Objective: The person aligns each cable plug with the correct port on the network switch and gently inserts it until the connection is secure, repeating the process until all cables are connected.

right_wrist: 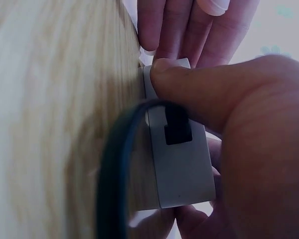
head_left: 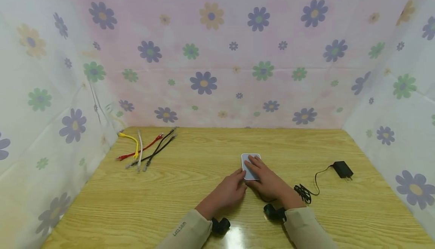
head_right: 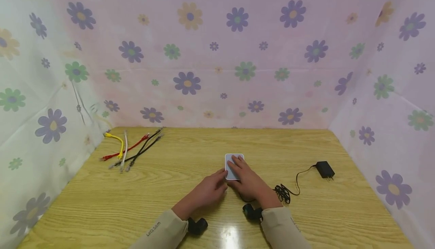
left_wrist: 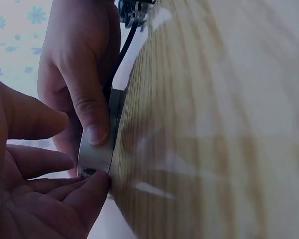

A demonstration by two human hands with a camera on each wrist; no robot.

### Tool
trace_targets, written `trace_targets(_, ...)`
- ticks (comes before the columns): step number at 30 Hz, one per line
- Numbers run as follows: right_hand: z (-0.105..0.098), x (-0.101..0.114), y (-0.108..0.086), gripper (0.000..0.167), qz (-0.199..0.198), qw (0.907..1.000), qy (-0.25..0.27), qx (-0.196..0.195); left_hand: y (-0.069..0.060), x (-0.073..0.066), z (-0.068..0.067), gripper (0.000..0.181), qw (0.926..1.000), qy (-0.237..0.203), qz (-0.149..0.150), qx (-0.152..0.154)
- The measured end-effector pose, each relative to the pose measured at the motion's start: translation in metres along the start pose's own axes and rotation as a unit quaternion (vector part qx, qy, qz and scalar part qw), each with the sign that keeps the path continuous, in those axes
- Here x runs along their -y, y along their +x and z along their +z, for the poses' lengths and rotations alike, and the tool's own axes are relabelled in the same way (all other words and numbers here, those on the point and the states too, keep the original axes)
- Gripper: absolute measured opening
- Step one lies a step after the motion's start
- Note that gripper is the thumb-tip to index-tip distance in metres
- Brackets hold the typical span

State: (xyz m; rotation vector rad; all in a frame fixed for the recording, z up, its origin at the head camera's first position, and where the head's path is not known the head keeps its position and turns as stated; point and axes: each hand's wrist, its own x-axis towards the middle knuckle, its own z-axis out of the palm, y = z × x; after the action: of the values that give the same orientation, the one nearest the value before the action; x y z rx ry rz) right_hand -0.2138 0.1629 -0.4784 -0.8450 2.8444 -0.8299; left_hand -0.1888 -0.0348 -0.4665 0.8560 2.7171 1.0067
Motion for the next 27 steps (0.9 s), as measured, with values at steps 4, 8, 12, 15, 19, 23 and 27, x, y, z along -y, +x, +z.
trace_targets(4,-0.001,0.002,0.000,0.066,0.003,1.0000,0.003,-0.001,0.001,0.004,-0.003,0.049,0.9997,-0.010,0.020,-0.012)
trace_targets(8,-0.002,0.003,0.000,0.067,0.005,1.0000,0.006,-0.002,0.002,0.010,-0.007,0.049,0.9995,-0.018,0.012,-0.022)
trace_targets(12,-0.001,0.004,0.001,0.067,0.010,0.9999,0.009,-0.004,0.002,0.014,-0.015,0.050,0.9990,-0.027,-0.016,-0.031)
trace_targets(15,0.000,0.004,0.001,0.067,0.013,0.9999,0.010,-0.004,0.002,0.017,-0.021,0.048,0.9980,-0.032,-0.033,-0.044)
trace_targets(19,0.000,0.003,0.002,0.067,0.011,0.9999,0.006,-0.005,0.002,0.023,-0.028,0.046,0.9966,-0.038,-0.045,-0.058)
trace_targets(23,-0.001,0.003,0.002,0.068,0.009,0.9999,0.006,-0.004,0.002,0.031,-0.034,0.046,0.9956,-0.034,-0.052,-0.070)
trace_targets(27,-0.001,0.002,0.002,0.069,0.007,0.9999,0.006,-0.004,0.002,0.038,-0.041,0.046,0.9945,-0.032,-0.059,-0.080)
